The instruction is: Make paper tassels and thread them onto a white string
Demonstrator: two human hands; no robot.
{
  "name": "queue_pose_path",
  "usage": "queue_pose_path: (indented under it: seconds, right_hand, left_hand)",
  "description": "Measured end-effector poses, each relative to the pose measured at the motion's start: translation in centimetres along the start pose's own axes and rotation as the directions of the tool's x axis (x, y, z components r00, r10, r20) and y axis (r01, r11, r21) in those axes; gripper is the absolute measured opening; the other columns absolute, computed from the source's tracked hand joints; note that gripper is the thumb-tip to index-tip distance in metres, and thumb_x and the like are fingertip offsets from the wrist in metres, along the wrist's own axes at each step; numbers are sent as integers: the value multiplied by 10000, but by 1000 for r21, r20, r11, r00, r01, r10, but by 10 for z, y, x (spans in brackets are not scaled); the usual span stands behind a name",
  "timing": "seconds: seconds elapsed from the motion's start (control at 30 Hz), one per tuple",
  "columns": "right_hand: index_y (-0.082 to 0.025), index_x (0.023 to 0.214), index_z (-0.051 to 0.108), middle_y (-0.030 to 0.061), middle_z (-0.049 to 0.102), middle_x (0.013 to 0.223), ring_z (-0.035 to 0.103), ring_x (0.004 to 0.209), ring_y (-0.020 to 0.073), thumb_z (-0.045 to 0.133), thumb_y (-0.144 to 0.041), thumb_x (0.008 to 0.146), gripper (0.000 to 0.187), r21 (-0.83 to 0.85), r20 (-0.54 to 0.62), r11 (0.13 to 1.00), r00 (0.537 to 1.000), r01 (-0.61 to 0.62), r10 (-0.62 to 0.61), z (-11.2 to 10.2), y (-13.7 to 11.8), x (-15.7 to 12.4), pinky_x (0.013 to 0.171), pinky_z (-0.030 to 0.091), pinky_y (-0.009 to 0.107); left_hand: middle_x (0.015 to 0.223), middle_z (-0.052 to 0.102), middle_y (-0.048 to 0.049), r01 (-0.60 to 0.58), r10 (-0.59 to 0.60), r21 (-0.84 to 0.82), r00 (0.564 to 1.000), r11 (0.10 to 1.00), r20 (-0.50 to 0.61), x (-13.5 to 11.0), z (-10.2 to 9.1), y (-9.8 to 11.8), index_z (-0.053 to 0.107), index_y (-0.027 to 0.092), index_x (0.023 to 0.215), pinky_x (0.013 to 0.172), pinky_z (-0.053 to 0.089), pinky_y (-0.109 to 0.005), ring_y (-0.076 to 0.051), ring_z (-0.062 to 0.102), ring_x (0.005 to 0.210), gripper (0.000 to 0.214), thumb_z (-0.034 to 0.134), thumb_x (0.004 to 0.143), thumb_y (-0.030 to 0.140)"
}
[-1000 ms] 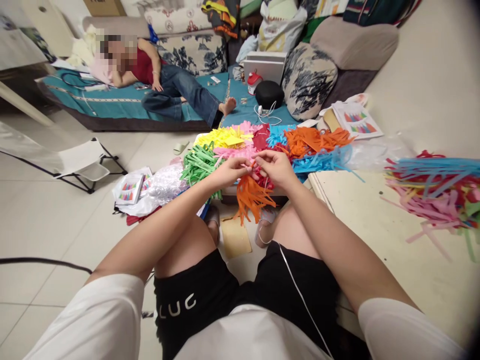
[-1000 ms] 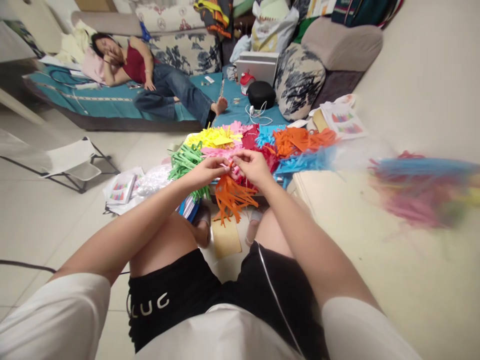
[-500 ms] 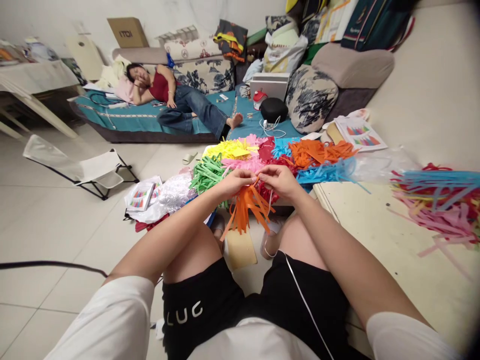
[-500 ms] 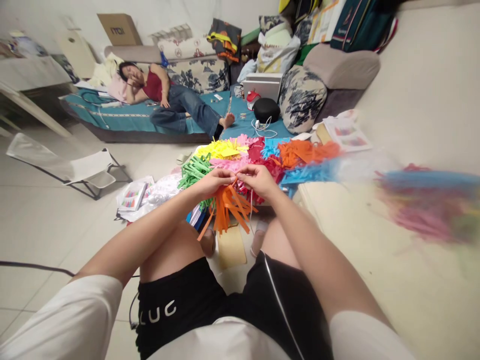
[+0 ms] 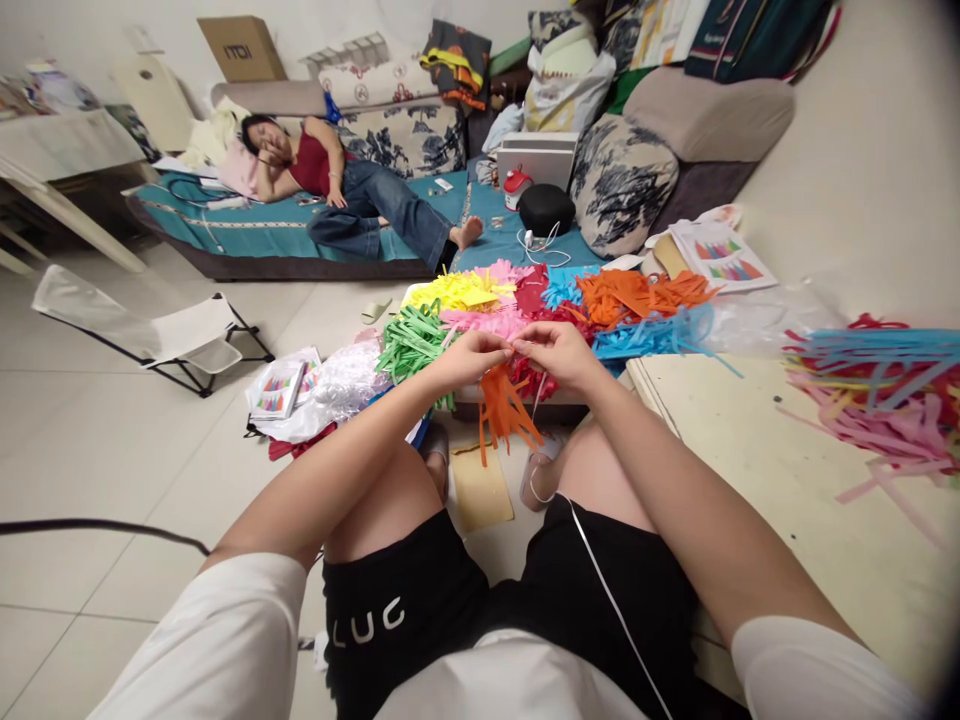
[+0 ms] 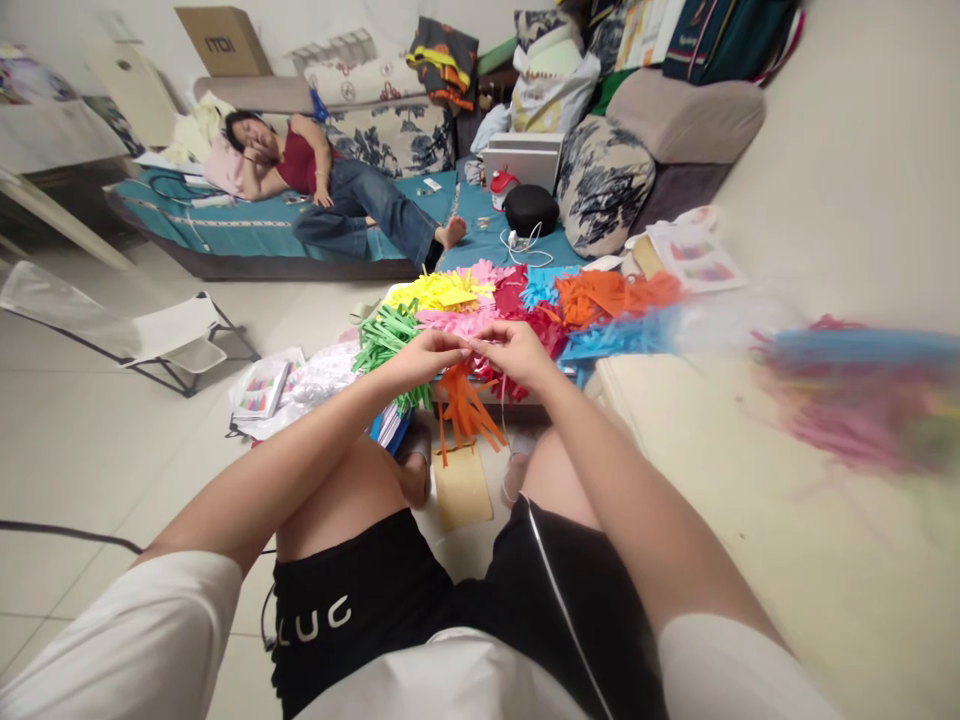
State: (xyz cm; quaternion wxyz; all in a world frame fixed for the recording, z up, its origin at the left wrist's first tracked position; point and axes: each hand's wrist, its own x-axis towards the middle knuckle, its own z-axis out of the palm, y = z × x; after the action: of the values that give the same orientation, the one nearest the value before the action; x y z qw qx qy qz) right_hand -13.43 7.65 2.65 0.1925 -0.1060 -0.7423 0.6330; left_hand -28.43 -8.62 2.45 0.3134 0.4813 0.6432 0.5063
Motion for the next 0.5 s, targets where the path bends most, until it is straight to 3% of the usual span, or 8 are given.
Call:
queue_pose_path:
  seconds: [0.1, 0.27, 0.37, 0.5]
  right_hand:
    - [-161, 878, 805, 52, 759, 760, 583, 640, 142, 1033, -680, 679, 601, -22, -11, 1000, 1000, 17, -17, 0, 0, 1, 580, 416, 279]
    - [-164, 886, 857, 90, 837, 878, 727, 808, 215, 968, -556, 704, 446, -100, -36, 993, 997, 64, -68, -2, 2, 4, 779, 578, 348]
    - [-167, 886, 866, 89, 843, 890, 730, 834, 218, 913, -511, 723, 384, -144, -50, 985, 994, 90, -98, -2, 5, 5, 795, 581, 352]
    - [-172, 886, 825, 61, 777, 807, 679, 784, 200, 847, -496, 713, 367, -104, -48, 992, 996, 73, -78, 2, 7, 6, 659, 490, 299]
  left_hand:
    - [656, 614, 11, 8, -11, 68, 999, 998, 34, -1, 0, 4, 850, 101, 906, 629, 299, -263, -102, 417, 601, 317, 715, 976, 380]
    - [686, 685, -15, -37, 40, 213, 999, 976, -13, -5, 5, 10, 822, 111, 866, 636, 342, -271, -117, 457, 614, 314, 628, 1029, 295]
    - [713, 736, -33, -75, 101, 292, 992, 954, -72, -6, 9, 9, 799, 136, 823, 654, 379, -278, -138, 515, 638, 251, 648, 993, 244]
    - [727, 750, -41, -91, 138, 362, 985, 928, -105, -8, 10, 7, 805, 135, 833, 667, 381, -290, -149, 539, 650, 229, 634, 973, 197]
